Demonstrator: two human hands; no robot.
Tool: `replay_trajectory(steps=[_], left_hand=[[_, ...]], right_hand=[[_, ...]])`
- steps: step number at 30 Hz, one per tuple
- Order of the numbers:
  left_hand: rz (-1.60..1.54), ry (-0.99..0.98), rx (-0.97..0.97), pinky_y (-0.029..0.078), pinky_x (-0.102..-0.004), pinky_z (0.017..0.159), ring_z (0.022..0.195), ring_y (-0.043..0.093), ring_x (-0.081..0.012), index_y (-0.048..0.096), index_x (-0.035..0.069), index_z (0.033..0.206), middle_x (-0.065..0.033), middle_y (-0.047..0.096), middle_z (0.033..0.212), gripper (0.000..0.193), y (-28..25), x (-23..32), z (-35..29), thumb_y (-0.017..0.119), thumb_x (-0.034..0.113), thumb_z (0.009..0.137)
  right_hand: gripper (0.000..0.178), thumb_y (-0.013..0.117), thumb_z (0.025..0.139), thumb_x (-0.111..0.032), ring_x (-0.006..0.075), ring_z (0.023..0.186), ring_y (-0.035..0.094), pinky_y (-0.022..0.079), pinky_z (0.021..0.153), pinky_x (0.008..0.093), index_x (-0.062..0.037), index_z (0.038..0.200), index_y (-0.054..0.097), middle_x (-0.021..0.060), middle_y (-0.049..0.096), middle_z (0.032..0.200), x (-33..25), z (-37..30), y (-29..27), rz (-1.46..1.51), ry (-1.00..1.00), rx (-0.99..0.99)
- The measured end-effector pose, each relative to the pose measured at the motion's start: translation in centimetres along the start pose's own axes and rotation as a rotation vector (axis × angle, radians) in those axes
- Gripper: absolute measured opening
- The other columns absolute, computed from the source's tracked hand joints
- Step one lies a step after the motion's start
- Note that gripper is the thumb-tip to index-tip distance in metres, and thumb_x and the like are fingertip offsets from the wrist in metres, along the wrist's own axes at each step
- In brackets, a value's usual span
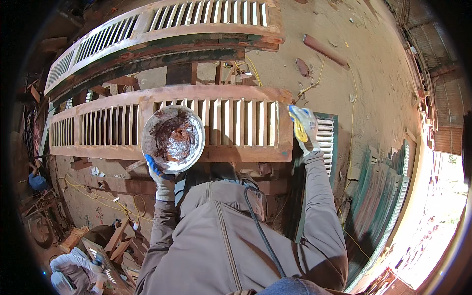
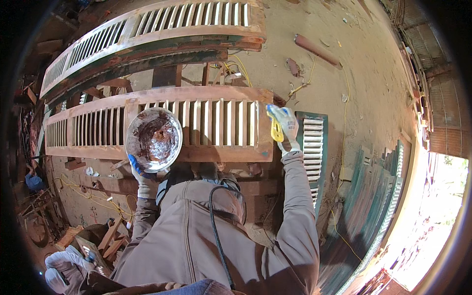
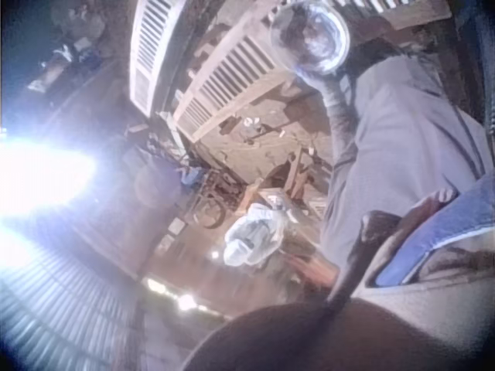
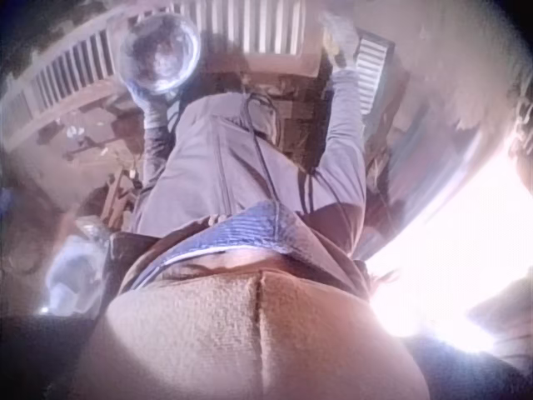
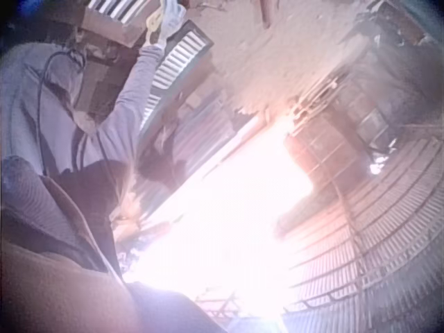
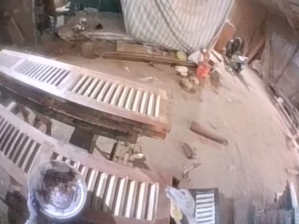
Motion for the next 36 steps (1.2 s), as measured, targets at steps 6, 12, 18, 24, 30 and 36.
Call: replay_trajectory(steps=[6, 12, 18, 24, 30, 36], left_hand=[[0.070, 0.007, -0.025, 0.025, -0.0431, 0.120, 0.142, 0.034, -0.0263, 0.025, 0.002, 0.155, -0.0137, 0.029, 0.158, 0.067, -2.2, -2.0, 1.4, 0.041, 0.045, 0.106], [0.040, 0.031, -0.038, 0.028, -0.0431, 0.119, 0.140, 0.037, -0.0259, 0.030, 0.002, 0.153, -0.0125, 0.035, 0.155, 0.065, -2.8, -2.3, 1.6, 0.040, 0.046, 0.106], [0.066, 0.046, -0.030, 0.033, -0.0463, 0.116, 0.137, 0.042, -0.0298, 0.032, 0.003, 0.152, -0.0137, 0.038, 0.153, 0.066, -2.2, -2.3, 1.9, 0.041, 0.049, 0.105], [-0.012, -0.042, -0.036, 0.037, -0.0448, 0.114, 0.134, 0.045, -0.0275, 0.033, 0.006, 0.152, -0.0117, 0.042, 0.150, 0.066, -0.1, -0.7, 0.4, 0.040, 0.051, 0.105], [0.028, -0.033, -0.070, 0.032, -0.0427, 0.117, 0.137, 0.042, -0.0266, 0.030, 0.006, 0.153, -0.0112, 0.039, 0.152, 0.065, -2.0, -1.4, 0.9, 0.039, 0.049, 0.105], [0.189, 0.068, -0.097, 0.029, -0.0453, 0.119, 0.142, 0.034, -0.0284, 0.021, 0.004, 0.156, -0.0131, 0.028, 0.158, 0.072, -2.1, -1.6, 0.6, 0.041, 0.049, 0.104]], right_hand=[[0.035, 0.053, 0.089, -0.011, 0.0214, 0.113, 0.061, 0.048, 0.104, 0.0342, -0.0005, 0.121, 0.065, 0.0116, 0.064, 0.125, 4.0, 0.1, 2.0, 0.871, 0.322, 0.060], [0.034, 0.052, 0.090, -0.011, 0.0256, 0.112, 0.063, 0.048, 0.103, 0.0343, 0.0028, 0.117, 0.066, 0.0130, 0.066, 0.119, 4.4, 1.5, 0.9, 0.458, 0.088, 0.062], [0.064, 0.038, 0.094, -0.038, 0.0495, 0.138, 0.034, 0.021, 0.121, 0.0553, 0.0090, 0.137, 0.037, 0.0338, 0.039, 0.146, 8.4, 0.8, 4.6, 1.411, 0.245, -0.068], [0.035, 0.048, 0.094, -0.019, 0.0197, 0.119, 0.057, 0.043, 0.108, 0.0361, -0.0044, 0.120, 0.066, 0.0103, 0.063, 0.127, 3.6, 1.3, 0.7, 0.314, 0.113, -0.122], [0.030, 0.061, 0.090, -0.011, 0.0217, 0.109, 0.063, 0.047, 0.099, 0.0352, -0.0080, 0.118, 0.070, 0.0063, 0.070, 0.119, 2.8, 3.4, -0.9, -0.233, -0.014, 0.011], [0.034, 0.064, 0.081, -0.001, 0.0216, 0.102, 0.066, 0.053, 0.090, 0.0337, -0.0062, 0.114, 0.071, 0.0093, 0.070, 0.114, 4.2, 0.3, 1.6, 0.598, 0.091, 0.063]])
Point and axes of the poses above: each hand's wrist, its own z-axis towards the middle knuckle, its own y-axis out of the palm, x = y × z, the point moved 4 cm from there along z, towards the middle knuckle
